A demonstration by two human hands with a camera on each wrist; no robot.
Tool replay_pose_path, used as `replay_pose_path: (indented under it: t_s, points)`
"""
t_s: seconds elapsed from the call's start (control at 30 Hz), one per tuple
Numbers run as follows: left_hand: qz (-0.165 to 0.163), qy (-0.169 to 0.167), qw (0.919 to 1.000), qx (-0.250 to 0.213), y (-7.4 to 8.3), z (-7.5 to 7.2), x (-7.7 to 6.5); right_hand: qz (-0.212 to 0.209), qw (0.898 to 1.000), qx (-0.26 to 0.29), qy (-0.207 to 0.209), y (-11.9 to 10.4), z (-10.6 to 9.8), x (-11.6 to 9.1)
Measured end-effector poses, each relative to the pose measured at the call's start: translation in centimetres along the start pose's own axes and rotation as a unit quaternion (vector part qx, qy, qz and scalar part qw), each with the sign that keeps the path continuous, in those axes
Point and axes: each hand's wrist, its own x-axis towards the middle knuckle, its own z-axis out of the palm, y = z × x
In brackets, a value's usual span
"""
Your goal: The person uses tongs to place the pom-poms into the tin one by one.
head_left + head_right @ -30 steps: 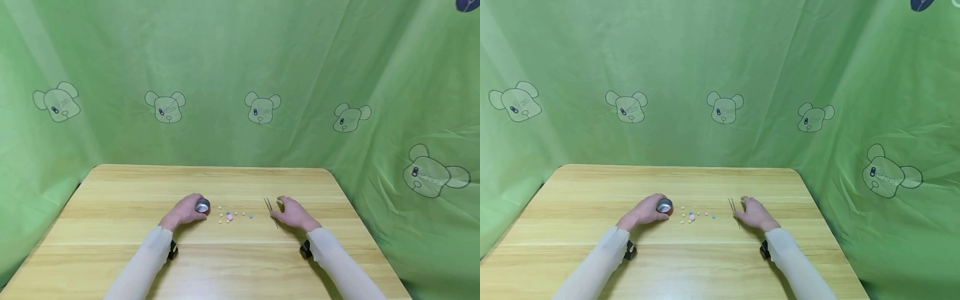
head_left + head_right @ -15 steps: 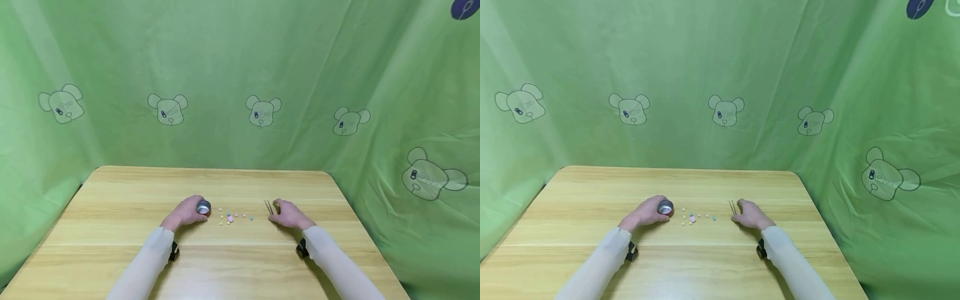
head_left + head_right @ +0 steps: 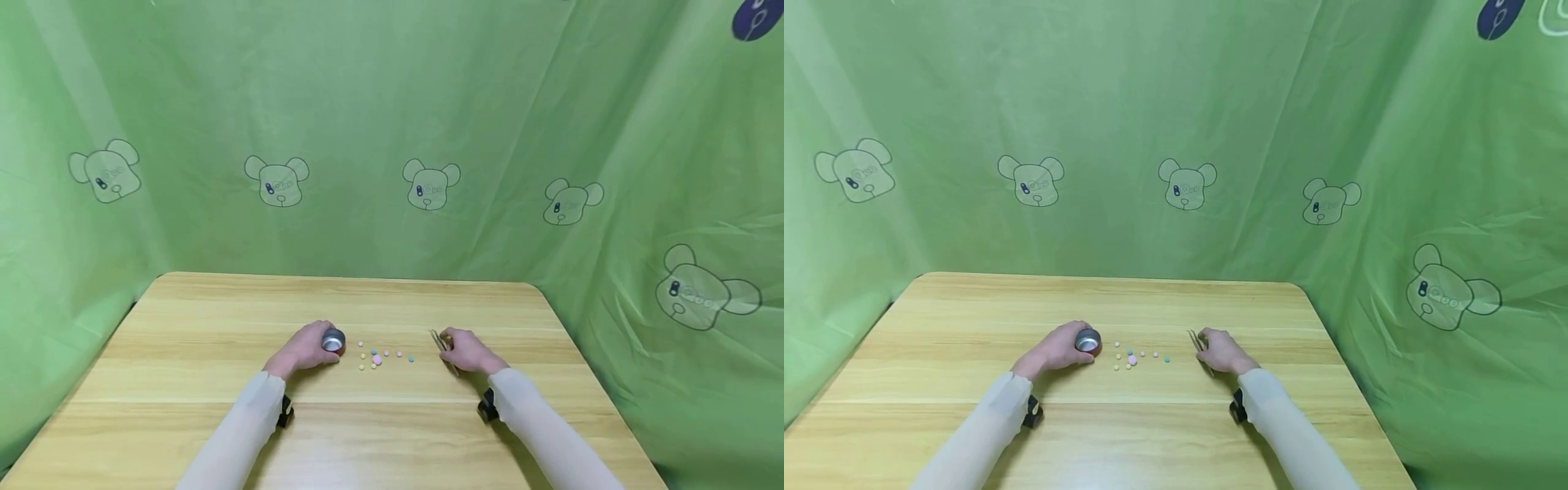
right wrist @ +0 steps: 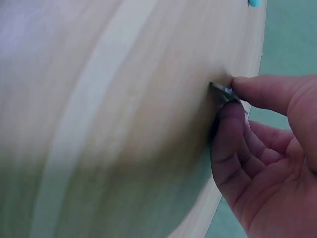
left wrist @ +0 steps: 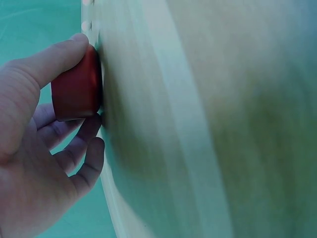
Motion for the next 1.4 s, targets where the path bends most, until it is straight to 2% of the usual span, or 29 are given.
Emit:
replay_pose_path:
  t_s: [0.17, 0.43, 0.67, 1.0, 1.4]
  points:
    - [0.001, -0.001, 1.0000, 0.002, 0.1, 0.1, 0.0, -0.009, 1.000, 0.001, -0.001, -0.1, 0.1, -0.2]
    - [0.000, -0.001, 1.0000, 0.008, 0.2, 0.1, 0.1, -0.048, 0.999, 0.001, -0.002, -0.3, 0.0, -0.6]
    - [0.004, -0.019, 0.9996, 0.020, 0.4, 0.1, -0.1, -0.070, 0.997, -0.011, 0.007, -0.9, -0.2, -1.1]
    - [0.006, -0.018, 0.9998, 0.003, 0.6, -0.3, -0.4, -0.111, 0.994, 0.000, -0.008, -2.0, -0.3, -1.6]
    - [0.006, -0.023, 0.9995, 0.019, 0.7, -0.2, -0.4, -0.137, 0.990, -0.038, -0.020, -1.9, 0.2, -1.8]
